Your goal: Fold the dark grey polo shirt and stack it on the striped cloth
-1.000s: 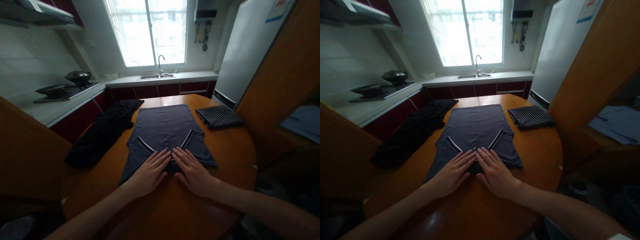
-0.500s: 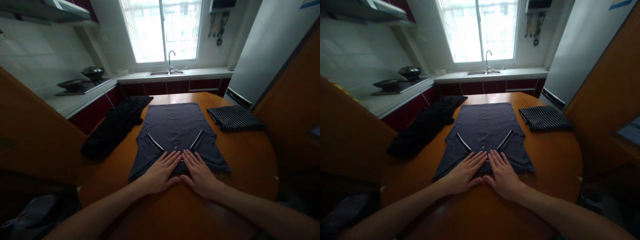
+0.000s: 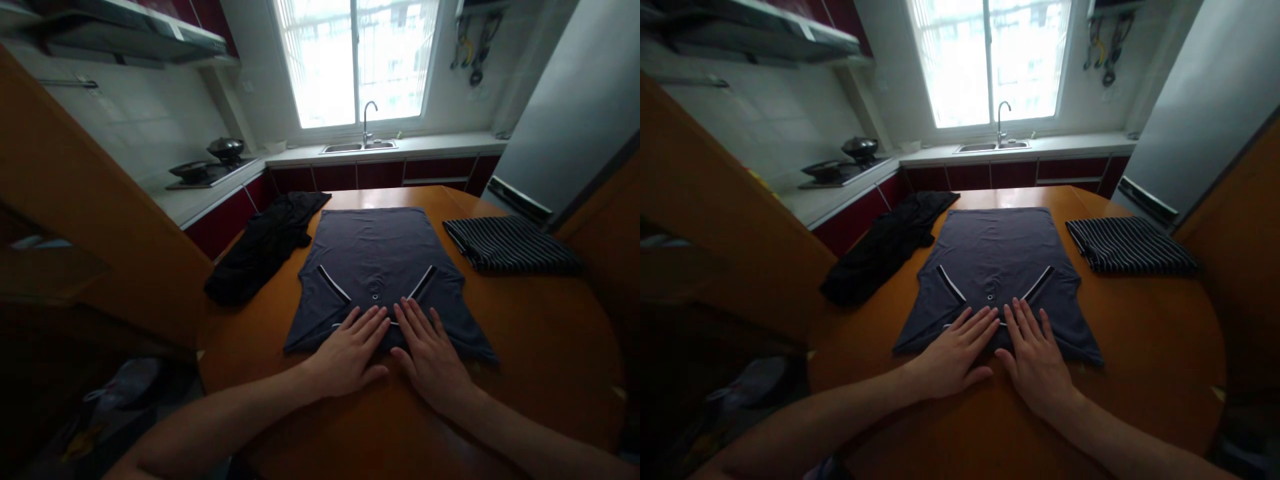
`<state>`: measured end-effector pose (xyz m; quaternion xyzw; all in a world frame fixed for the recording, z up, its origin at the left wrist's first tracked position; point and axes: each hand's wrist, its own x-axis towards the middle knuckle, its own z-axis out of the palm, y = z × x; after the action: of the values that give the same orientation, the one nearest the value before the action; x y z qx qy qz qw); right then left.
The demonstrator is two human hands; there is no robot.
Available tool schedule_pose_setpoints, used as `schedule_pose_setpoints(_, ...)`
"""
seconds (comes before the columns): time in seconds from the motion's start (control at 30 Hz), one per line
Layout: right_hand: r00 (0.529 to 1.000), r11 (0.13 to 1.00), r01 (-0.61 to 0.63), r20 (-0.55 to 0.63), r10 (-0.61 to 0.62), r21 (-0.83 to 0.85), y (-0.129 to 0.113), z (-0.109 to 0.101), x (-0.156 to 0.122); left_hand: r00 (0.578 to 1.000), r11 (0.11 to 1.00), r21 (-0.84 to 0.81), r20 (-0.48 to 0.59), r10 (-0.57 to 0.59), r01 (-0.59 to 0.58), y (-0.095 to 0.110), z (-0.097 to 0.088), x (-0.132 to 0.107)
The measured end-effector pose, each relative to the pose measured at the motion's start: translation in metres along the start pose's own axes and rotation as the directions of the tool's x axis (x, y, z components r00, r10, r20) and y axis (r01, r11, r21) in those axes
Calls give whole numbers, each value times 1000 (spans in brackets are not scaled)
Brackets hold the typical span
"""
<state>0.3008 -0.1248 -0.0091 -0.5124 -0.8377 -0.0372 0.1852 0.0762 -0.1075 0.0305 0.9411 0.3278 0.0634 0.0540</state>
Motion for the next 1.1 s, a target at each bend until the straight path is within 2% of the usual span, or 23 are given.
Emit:
schedule_pose_setpoints(0.13,998,998,62,-17,-62,31,-2,4,-3,999,999,-26,41,-24,25,5,2,1)
schedule_pose_setpoints(0.3,998,997,51,33,-53,56,-1,15,-4,997,996,-48,18,-74,75,4,9,2)
schedule_pose_setpoints(0.5,994,997,48,93,-54,68,-2,9,1,997,996,-52,10,-78,78,1,14,1)
schedule_pose_setpoints(0.87,992,994,36,115,-47,100,-2,8,2,998,995,-76,-1,-59,59,-10,3,2)
schedule_pose_setpoints(1.1,991,993,34,122,-47,111,-2,5,4,997,986,-148,36,-68,73,-14,0,4)
